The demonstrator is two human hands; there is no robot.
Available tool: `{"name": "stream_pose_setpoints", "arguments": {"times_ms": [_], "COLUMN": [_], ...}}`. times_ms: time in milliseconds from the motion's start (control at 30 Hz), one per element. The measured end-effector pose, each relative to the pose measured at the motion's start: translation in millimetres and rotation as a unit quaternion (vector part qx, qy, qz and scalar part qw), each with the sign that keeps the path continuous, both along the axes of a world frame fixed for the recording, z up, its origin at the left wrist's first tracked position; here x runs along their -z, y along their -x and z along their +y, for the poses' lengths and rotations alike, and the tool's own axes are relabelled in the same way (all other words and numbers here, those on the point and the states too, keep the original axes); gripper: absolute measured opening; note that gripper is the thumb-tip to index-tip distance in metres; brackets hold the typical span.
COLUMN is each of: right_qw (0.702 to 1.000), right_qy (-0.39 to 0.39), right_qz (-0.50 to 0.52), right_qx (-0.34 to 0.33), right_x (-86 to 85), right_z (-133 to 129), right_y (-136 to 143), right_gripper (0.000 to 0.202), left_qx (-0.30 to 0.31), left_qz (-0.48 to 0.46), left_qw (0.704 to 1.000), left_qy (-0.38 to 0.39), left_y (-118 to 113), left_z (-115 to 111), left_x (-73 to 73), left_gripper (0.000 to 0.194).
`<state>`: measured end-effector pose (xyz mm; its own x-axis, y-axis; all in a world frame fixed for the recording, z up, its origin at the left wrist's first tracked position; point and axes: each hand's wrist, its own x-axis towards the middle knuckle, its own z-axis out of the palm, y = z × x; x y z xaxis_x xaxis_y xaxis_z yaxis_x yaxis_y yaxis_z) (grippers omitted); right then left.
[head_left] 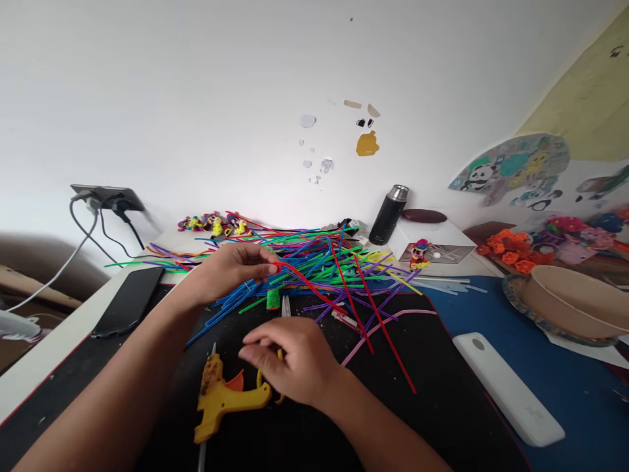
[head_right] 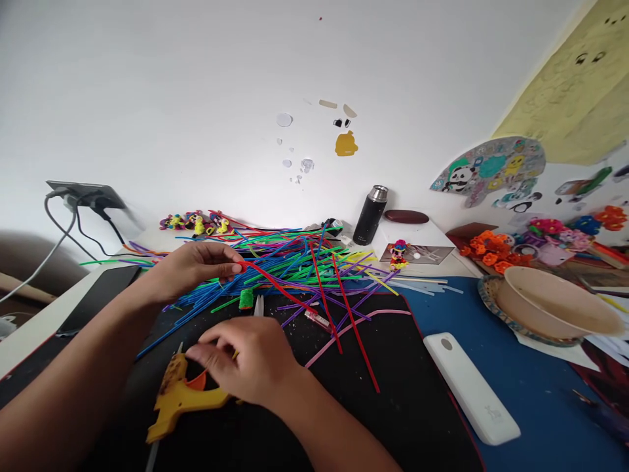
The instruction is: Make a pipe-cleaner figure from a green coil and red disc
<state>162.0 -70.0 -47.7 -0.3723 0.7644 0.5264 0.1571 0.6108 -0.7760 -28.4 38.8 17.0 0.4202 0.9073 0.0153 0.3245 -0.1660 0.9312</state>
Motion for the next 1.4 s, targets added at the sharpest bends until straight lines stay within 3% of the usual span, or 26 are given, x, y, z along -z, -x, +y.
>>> {"name": "stream_pose_setpoints", "arguments": {"times_ms": [133, 300, 400, 533, 700, 1400], "right_qw": [0.982, 0.960, 0.964, 0.973, 0.975, 0.970], "right_qy": [-0.041, -0.074, -0.075, -0.018, 0.034, 0.039], "right_qz": [0.072, 0.074, 0.031, 0.006, 0.018, -0.013], "right_qx": [0.171, 0.260, 0.253, 0.230, 0.219, 0.239], "right_x": [-9.5, -12.3, -8.3, -3.1, -3.3, -5.3], "right_z": [14.2, 26.4, 28.9, 29.3, 29.3, 30.0], "right_y": [-18.2, -33.4, -33.2, -30.2, -30.2, -33.4], "right_gripper": [0.025, 0.014, 0.018, 0.024, 0.015, 0.020], "left_qx": [0.033, 0.054, 0.063, 0.066, 0.074, 0.075], "left_qz": [0.034, 0.085, 0.101, 0.111, 0.093, 0.100], "left_qw": [0.999, 0.995, 0.993, 0.992, 0.993, 0.992], "left_qy": [-0.001, -0.009, -0.009, -0.006, -0.014, 0.013], "left_y": [-2.7, -6.6, -8.9, -10.7, -10.9, -13.4], "left_z": [-1.5, -6.2, -8.6, -10.4, -12.4, -12.4], "left_x": [2.7, 1.5, -0.5, -1.6, 0.6, 1.2], "left_gripper": [0.032, 0.031, 0.032, 0.035, 0.031, 0.035]}}
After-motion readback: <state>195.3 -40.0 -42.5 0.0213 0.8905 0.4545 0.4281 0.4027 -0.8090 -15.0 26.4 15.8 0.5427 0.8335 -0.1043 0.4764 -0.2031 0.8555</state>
